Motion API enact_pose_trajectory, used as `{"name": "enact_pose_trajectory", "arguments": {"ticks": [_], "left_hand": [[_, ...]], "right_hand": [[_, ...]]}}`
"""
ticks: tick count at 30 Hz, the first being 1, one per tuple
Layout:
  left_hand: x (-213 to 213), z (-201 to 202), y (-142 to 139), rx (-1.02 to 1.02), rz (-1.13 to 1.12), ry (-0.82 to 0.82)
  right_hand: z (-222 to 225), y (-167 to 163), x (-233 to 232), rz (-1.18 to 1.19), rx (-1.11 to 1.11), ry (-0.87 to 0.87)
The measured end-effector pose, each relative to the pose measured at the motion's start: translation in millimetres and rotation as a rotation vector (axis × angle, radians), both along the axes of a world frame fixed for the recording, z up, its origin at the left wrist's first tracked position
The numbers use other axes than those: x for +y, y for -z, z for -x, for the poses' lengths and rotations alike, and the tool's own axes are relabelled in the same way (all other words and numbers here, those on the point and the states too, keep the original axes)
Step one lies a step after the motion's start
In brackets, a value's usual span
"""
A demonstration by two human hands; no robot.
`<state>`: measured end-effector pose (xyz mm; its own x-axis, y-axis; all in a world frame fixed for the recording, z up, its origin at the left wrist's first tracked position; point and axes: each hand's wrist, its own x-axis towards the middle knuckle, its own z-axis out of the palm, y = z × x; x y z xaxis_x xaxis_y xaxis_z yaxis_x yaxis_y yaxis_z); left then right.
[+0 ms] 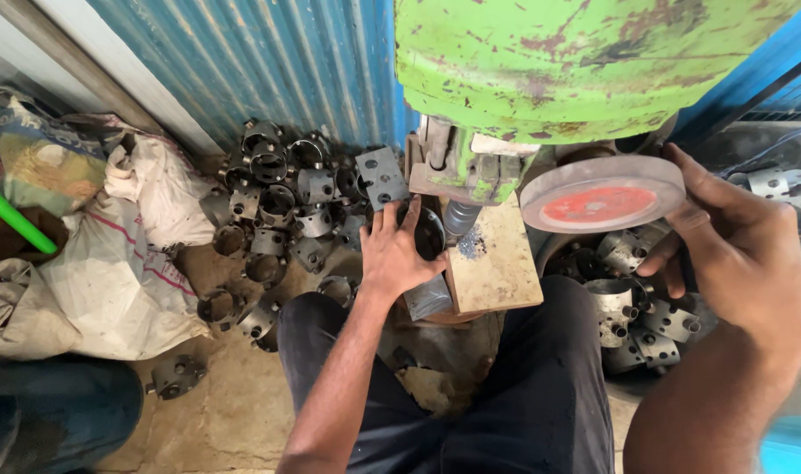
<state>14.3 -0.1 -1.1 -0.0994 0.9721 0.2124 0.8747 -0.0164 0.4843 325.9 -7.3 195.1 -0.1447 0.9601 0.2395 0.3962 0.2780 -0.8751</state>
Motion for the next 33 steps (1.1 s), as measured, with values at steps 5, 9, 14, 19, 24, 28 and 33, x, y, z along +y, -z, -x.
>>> {"name": "enact_pose_trajectory", "arguments": {"ticks": [5, 9, 14, 19, 24, 28, 33], "left_hand": [[0.6, 0.4, -1.9, 0.009, 0.011, 0.003], [0.5, 0.0, -1.6, 0.014, 0.02, -0.005], [0.7, -2.1, -0.1, 0.01, 0.034, 0.002], [3.3, 0.6, -3.0, 0.023, 0.003, 0.014], [0.8, -0.9, -2.4, 0.017, 0.021, 0.002], [0.2, -1.3, -0.4, 0.017, 0.018, 0.004], [1.2, -1.3, 1.1, 0.025, -0.008, 0.0]], "right_hand": [[2.2, 0.4, -0.1, -0.018, -0.013, 0.002], [7.7, -0.5, 0.3, 0.005, 0.023, 0.013], [11.9, -2.1, -2.2, 0.003, 0.058, 0.035], [7.4, 2.3, 0.0, -0.025, 0.072, 0.005], [1.6, 13.1, -0.8, -0.017, 0.056, 0.046], [7.3, 37.8, -0.5, -0.07, 0.071, 0.02], [4.4, 94.0, 15.9, -0.249, 0.113, -0.011]]}}
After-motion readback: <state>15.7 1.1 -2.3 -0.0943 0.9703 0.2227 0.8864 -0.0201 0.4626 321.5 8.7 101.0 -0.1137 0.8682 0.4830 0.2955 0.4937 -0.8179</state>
